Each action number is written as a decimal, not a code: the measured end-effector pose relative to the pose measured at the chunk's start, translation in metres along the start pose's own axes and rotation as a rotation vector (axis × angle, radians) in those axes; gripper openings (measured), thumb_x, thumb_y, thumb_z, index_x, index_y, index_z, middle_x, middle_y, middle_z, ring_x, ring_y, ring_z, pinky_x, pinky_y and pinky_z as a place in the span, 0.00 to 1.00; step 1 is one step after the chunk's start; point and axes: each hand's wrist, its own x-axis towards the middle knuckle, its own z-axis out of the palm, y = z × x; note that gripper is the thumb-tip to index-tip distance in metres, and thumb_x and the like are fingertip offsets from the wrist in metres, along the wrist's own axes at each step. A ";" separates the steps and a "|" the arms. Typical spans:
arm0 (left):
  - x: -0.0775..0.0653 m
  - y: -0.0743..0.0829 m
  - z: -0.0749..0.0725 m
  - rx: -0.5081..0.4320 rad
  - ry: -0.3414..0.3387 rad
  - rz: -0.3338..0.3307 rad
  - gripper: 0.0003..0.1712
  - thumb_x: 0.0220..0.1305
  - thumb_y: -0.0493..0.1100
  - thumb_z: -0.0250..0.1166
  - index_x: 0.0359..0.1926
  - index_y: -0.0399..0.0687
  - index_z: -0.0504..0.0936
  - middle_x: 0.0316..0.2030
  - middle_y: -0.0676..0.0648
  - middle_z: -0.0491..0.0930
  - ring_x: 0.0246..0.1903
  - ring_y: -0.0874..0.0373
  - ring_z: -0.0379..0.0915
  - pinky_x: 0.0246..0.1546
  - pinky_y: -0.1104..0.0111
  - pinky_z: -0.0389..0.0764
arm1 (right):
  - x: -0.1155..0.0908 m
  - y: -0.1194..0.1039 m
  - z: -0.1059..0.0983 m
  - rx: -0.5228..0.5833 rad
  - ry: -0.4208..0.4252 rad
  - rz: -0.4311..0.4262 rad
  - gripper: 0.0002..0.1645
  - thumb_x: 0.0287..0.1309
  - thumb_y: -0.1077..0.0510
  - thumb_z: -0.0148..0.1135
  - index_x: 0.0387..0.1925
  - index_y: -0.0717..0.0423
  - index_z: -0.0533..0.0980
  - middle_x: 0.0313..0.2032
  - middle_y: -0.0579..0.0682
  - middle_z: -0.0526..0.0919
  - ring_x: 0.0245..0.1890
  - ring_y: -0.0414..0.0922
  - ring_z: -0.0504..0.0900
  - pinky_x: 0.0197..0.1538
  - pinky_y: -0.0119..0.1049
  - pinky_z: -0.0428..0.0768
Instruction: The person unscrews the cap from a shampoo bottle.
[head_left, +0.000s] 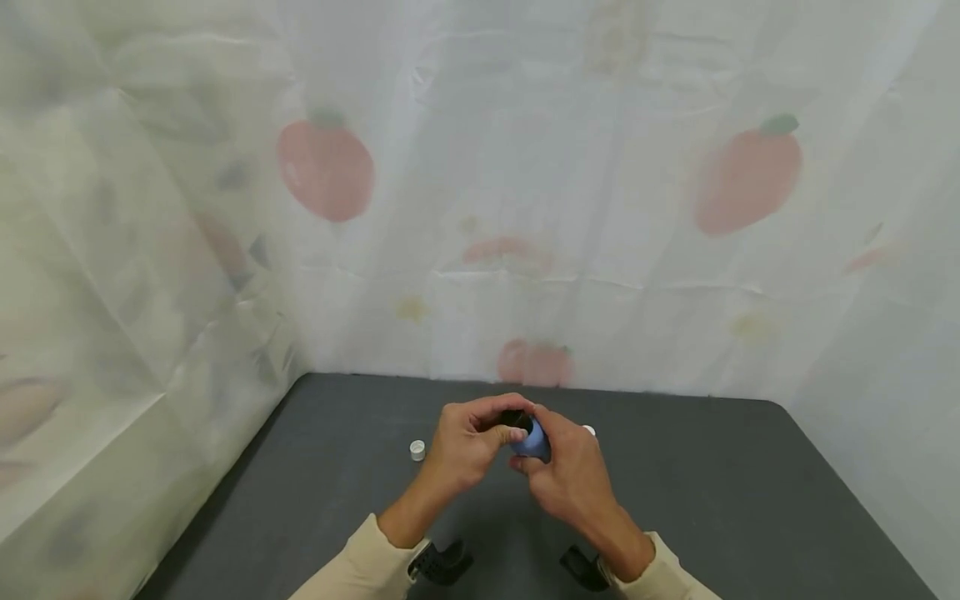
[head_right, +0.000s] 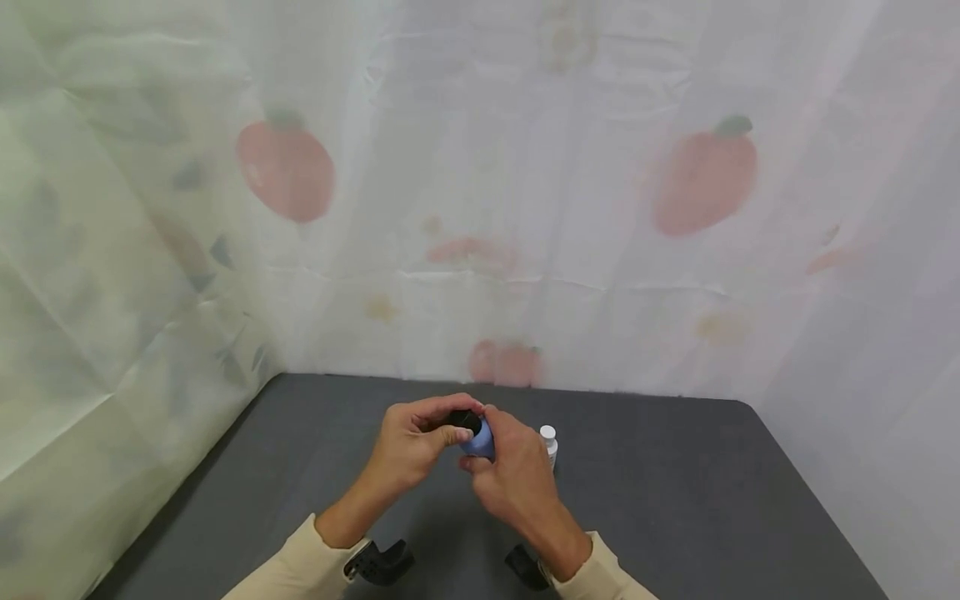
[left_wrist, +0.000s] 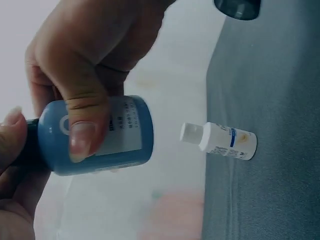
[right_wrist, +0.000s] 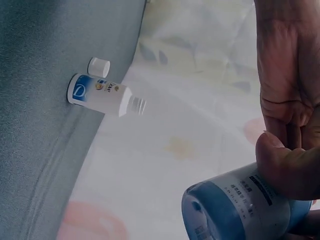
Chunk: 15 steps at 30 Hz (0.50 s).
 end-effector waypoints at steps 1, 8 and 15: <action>0.000 0.000 0.001 0.002 0.013 0.017 0.18 0.62 0.33 0.74 0.53 0.41 0.89 0.49 0.39 0.90 0.51 0.51 0.89 0.51 0.70 0.88 | 0.001 0.000 0.000 -0.006 0.009 -0.011 0.32 0.44 0.61 0.83 0.54 0.56 0.83 0.41 0.50 0.91 0.37 0.46 0.90 0.39 0.44 0.87; 0.001 0.000 0.007 0.036 0.109 0.089 0.19 0.60 0.34 0.76 0.52 0.37 0.88 0.48 0.38 0.90 0.50 0.46 0.89 0.52 0.69 0.88 | 0.005 -0.001 -0.002 -0.018 0.042 -0.052 0.29 0.41 0.59 0.85 0.48 0.54 0.82 0.38 0.49 0.90 0.35 0.46 0.90 0.37 0.44 0.88; 0.003 0.000 0.007 -0.043 0.034 0.102 0.18 0.67 0.35 0.71 0.58 0.40 0.84 0.58 0.40 0.84 0.60 0.51 0.83 0.60 0.68 0.84 | 0.005 0.001 -0.005 -0.012 0.034 -0.028 0.28 0.42 0.60 0.86 0.46 0.53 0.82 0.38 0.48 0.89 0.37 0.47 0.90 0.40 0.45 0.88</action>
